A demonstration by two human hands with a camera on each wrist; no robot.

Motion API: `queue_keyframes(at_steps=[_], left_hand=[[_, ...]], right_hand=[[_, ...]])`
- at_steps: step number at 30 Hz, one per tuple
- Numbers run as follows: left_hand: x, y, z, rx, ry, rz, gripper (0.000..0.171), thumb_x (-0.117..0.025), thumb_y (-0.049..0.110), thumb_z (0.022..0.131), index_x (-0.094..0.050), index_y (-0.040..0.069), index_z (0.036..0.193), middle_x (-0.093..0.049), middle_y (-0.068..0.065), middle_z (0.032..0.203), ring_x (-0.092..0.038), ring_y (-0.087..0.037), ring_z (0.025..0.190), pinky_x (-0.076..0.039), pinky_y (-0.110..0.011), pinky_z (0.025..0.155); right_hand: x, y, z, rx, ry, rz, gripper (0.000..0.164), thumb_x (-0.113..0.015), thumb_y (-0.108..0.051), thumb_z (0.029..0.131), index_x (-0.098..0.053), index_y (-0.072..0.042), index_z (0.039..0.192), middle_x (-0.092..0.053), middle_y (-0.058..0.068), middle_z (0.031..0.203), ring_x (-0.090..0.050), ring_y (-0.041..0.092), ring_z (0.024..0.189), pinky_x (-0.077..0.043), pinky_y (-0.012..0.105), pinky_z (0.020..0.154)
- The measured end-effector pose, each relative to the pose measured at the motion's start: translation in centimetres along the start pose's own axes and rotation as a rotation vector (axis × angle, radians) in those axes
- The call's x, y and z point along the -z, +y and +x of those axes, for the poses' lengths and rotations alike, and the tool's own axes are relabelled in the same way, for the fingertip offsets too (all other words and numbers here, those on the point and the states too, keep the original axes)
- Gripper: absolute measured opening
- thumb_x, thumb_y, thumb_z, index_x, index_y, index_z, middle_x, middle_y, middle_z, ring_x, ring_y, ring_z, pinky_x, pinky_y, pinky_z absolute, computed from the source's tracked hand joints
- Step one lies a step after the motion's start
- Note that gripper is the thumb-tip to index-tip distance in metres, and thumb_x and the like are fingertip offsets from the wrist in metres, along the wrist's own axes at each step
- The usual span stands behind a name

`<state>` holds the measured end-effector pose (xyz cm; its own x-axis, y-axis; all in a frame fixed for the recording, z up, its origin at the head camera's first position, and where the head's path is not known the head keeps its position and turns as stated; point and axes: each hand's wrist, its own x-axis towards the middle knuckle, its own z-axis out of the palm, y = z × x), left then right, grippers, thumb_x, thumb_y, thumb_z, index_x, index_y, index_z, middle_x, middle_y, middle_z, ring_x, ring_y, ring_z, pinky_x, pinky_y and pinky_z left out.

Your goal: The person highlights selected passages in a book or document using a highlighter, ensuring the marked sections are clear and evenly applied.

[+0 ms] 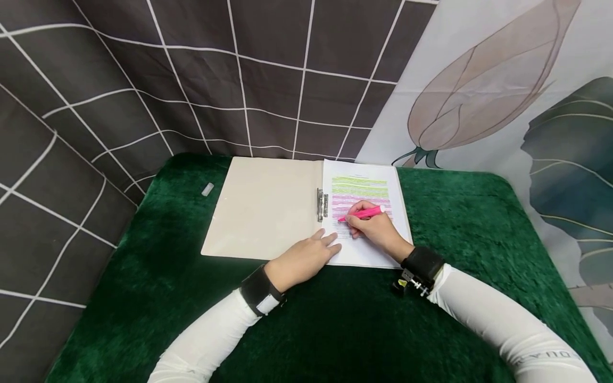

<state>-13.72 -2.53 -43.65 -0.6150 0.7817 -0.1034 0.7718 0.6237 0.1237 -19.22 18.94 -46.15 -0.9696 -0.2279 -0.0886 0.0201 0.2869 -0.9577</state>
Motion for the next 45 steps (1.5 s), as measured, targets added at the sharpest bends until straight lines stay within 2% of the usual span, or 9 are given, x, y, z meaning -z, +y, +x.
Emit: queue_keyframes(at_steps=[16, 26, 35, 45], left_hand=[[-0.18, -0.03, 0.17, -0.002, -0.013, 0.004, 0.041, -0.053, 0.016, 0.1, -0.052, 0.012, 0.14, -0.043, -0.015, 0.151, -0.04, -0.038, 0.135, -0.044, -0.045, 0.104], [-0.07, -0.08, 0.07, 0.008, -0.035, -0.008, 0.042, -0.052, 0.016, 0.1, -0.05, 0.013, 0.142, -0.041, -0.015, 0.152, -0.038, -0.038, 0.136, -0.044, -0.046, 0.104], [-0.19, -0.2, 0.08, 0.003, -0.022, -0.016, 0.042, -0.053, 0.015, 0.099, -0.051, 0.013, 0.141, -0.041, -0.015, 0.152, -0.039, -0.038, 0.136, -0.043, -0.045, 0.105], [-0.24, -0.15, 0.18, 0.005, -0.026, -0.003, 0.042, -0.052, 0.016, 0.1, -0.051, 0.012, 0.141, -0.041, -0.015, 0.152, -0.038, -0.038, 0.136, -0.044, -0.045, 0.104]], right_hand=[[-0.31, 0.69, 0.08, 0.008, 0.015, -0.034, 0.023, -0.067, -0.02, 0.092, -0.058, 0.0, 0.098, -0.063, 0.013, 0.074, -0.062, 0.013, 0.058, -0.056, 0.02, 0.054], [-0.61, 0.72, 0.06, 0.014, 0.021, -0.122, 0.018, -0.068, -0.019, 0.091, -0.061, -0.004, 0.097, -0.065, 0.015, 0.073, -0.064, 0.016, 0.06, -0.055, 0.02, 0.055], [-0.61, 0.81, 0.2, 0.024, 0.024, -0.126, 0.019, -0.069, -0.02, 0.09, -0.062, -0.003, 0.096, -0.065, 0.015, 0.071, -0.063, 0.014, 0.057, -0.055, 0.02, 0.053], [-0.34, 0.33, 0.0, -0.014, 0.019, -0.116, 0.021, -0.067, -0.02, 0.092, -0.061, -0.001, 0.099, -0.064, 0.017, 0.071, -0.062, 0.017, 0.056, -0.052, 0.02, 0.051]])
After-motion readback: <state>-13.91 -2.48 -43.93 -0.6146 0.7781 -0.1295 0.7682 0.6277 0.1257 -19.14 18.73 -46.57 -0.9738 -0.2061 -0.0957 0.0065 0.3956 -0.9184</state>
